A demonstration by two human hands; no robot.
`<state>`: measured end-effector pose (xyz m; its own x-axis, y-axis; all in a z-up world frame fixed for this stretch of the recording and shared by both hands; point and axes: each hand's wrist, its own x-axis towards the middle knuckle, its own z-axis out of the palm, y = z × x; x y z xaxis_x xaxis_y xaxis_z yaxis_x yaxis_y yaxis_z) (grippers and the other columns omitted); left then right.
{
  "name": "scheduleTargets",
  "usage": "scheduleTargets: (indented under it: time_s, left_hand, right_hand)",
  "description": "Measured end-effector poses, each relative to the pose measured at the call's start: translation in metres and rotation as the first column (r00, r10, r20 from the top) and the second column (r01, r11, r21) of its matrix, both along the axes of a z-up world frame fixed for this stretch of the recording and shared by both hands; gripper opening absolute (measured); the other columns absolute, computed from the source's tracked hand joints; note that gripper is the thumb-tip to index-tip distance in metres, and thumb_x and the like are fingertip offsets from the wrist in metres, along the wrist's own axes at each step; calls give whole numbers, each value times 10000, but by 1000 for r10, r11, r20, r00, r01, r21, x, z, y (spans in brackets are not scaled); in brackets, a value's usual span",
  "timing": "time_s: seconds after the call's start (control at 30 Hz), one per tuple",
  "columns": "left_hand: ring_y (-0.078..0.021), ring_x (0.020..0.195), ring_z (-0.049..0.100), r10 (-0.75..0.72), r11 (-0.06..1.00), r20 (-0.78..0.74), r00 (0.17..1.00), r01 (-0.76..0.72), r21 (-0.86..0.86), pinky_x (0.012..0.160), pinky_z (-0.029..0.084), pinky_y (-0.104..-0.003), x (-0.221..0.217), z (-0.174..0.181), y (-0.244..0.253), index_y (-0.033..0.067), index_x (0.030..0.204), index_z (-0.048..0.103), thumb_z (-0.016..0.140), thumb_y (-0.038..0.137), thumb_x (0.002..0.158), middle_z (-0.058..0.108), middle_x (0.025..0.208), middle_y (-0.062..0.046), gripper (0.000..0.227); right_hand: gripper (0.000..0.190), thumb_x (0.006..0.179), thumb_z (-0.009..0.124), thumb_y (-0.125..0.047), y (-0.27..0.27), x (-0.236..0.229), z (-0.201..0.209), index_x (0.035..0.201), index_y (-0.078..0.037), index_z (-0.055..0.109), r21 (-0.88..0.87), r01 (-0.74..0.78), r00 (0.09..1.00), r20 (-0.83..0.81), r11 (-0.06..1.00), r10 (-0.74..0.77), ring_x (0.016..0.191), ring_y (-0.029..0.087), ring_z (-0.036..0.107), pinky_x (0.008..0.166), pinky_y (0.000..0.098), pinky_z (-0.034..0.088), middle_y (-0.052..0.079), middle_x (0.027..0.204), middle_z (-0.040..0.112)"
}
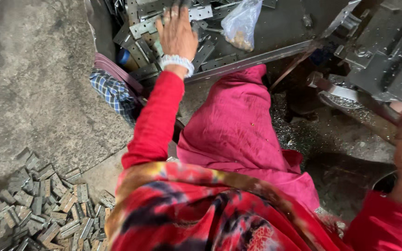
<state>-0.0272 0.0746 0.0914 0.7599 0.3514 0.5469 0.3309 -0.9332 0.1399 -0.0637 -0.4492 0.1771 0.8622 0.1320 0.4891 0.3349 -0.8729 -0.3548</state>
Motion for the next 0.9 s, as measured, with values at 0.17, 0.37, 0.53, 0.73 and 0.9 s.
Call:
scheduleTargets:
  time_s: [0.17,0.37,0.53,0.73,0.9]
  left_hand:
    - [-408,1377,441,34,997,-17,999,-33,72,1150,253,-591,20,-3,27,40,1362,565,769,210,769,510,1465,-188,649]
    - [-411,1286,490,273,960,-33,961,-270,78,1136,278,-629,2,-3,58,30,1317,611,803,321,768,533,1400,-223,651]
    - [-413,1249,542,190,979,-73,979,-183,91,1051,444,-514,4,2,75,83,1169,725,762,198,807,584,1344,-203,381]
    - [-395,956,677,143,970,162,976,-170,172,778,556,-488,1,35,62,84,1097,722,712,89,853,693,1191,-192,245]
    - [-470,997,659,-218,895,115,969,245,-373,815,548,-524,-20,4,-84,-58,1444,416,618,0,793,600,1283,-321,684]
  right_hand:
    - [148,1147,589,23,-30,-7,-40,1242,99,674,-16,-12,998,59,1000,13,889,313,717,737,375,556,243,1046,713]
    - [229,1210,459,0,-27,2,-58,1361,113,588,278,37,990,120,960,-73,806,274,622,762,360,519,228,1129,720]
    - [263,1220,402,22,-22,0,-67,1389,119,578,281,-69,956,293,957,-17,1087,270,720,991,334,590,241,1203,713]
    - [136,1153,679,16,-11,-9,-20,1262,24,759,-55,174,943,299,983,-150,935,289,736,844,398,571,153,1134,754]
    - [163,805,759,-90,34,-37,0,963,-95,716,-262,361,826,536,895,-176,1198,335,619,1042,501,438,65,1144,749]
